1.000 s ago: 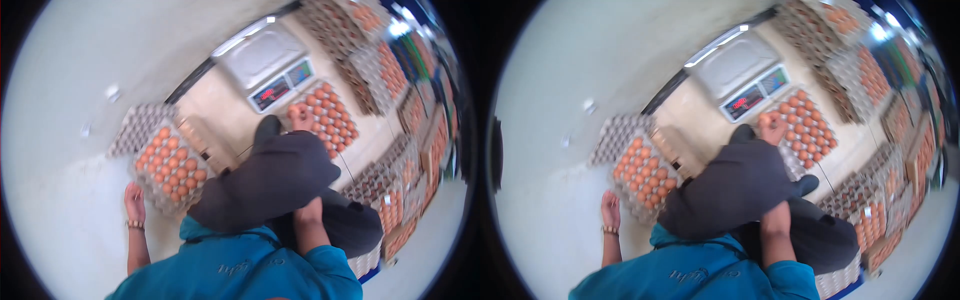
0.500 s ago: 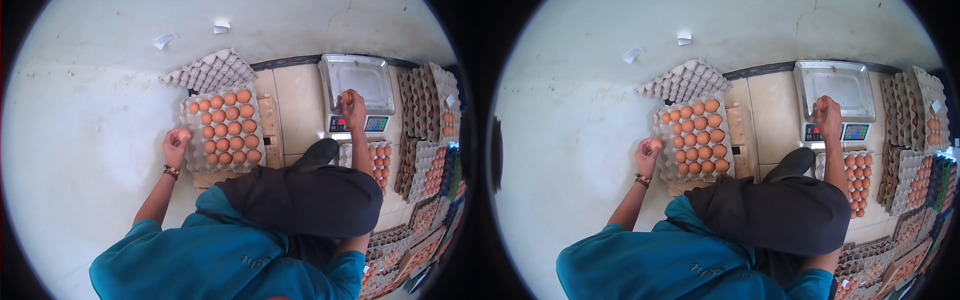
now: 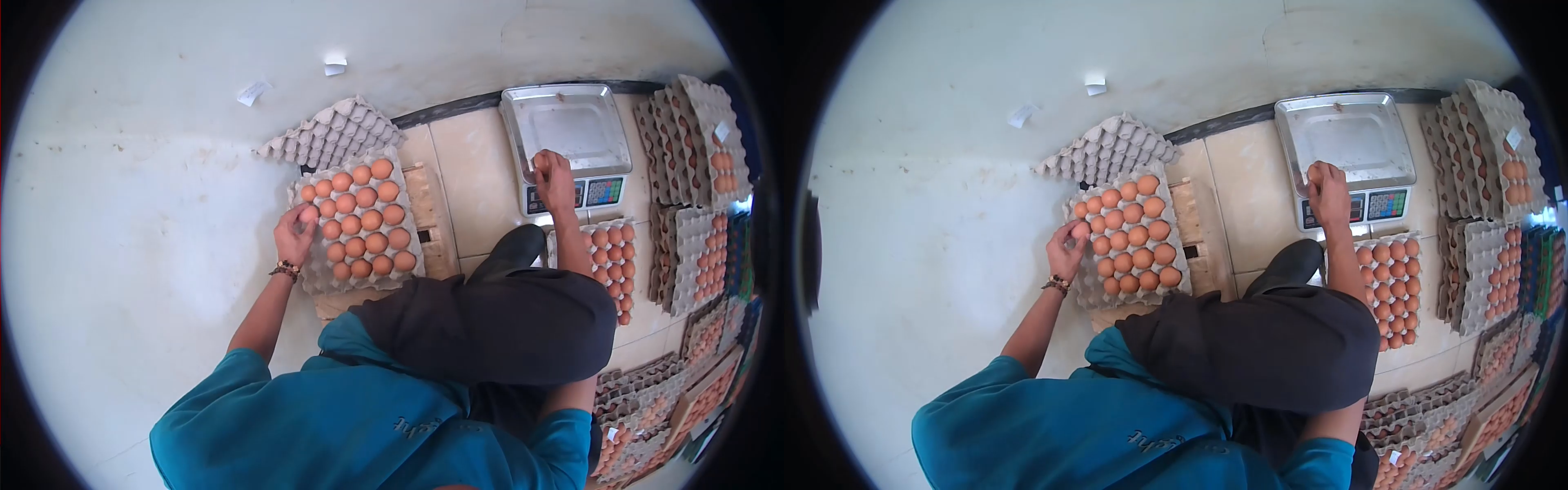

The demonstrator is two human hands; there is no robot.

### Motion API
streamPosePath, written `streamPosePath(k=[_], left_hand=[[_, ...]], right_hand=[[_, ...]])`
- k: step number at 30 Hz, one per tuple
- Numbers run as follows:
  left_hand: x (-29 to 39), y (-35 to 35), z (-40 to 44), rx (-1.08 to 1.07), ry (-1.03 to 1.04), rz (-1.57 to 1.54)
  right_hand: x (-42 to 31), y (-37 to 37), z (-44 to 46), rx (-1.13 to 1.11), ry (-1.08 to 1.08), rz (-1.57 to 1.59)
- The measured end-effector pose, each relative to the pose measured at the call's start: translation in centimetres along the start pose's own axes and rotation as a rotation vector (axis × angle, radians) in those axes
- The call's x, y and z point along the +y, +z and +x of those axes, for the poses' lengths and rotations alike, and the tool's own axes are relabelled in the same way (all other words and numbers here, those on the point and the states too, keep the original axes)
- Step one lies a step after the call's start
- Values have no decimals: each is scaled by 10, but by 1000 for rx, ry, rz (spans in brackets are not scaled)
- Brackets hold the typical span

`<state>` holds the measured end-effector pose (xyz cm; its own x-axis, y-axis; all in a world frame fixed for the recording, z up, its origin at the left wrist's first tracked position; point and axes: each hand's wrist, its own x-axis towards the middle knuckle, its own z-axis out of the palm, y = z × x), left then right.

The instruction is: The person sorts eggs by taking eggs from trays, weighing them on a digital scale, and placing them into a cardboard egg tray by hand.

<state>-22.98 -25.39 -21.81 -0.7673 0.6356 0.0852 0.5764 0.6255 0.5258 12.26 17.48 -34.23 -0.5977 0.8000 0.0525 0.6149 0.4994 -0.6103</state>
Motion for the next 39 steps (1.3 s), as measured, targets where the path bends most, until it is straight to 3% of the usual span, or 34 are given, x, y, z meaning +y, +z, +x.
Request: streamPosePath(k=[2,5,14,16,19,21,22,24,26,28,31,32,33,34,35,37,39], left_hand=[[-5,-3,3,-45,37,3],[-5,0,4,9,-211,-238],[-20,11,-6,138,-251,-454],[-20,15,-12,146,-199,-439],[-28,25,-13,164,-185,-424],[-67,21,-8,95,-206,-253],[-78,22,-4,89,-138,-314],[-75,21,-3,80,-61,-202],[-88,17,2,42,-41,-201],[-46,12,1,194,-185,-161],[46,8,12,300,153,40],[94,11,17,287,228,43],[150,18,22,278,302,44],[180,28,27,272,378,45],[172,43,46,336,616,158],[213,77,56,172,651,-85],[266,121,67,-16,724,-316]], right_hand=[[0,1,-6,7,10,12],[3,-1,-11,-8,12,32],[-3,3,-10,46,15,33],[7,13,-1,-14,-107,-18],[0,12,-3,-21,84,-103],[9,18,-6,-26,6,-101],[14,23,-7,69,-36,-149],[4,-6,-16,100,42,72],[15,-44,-21,333,0,64],[44,-84,-32,572,-9,88],[139,-157,-62,984,157,-1],[171,-187,-77,1079,226,-165],[199,-214,-97,1087,450,-148],[221,-240,-118,1059,543,-268],[243,-263,-139,1026,639,-385],[290,-292,-171,863,816,-575],[315,-313,-186,648,799,-594]])
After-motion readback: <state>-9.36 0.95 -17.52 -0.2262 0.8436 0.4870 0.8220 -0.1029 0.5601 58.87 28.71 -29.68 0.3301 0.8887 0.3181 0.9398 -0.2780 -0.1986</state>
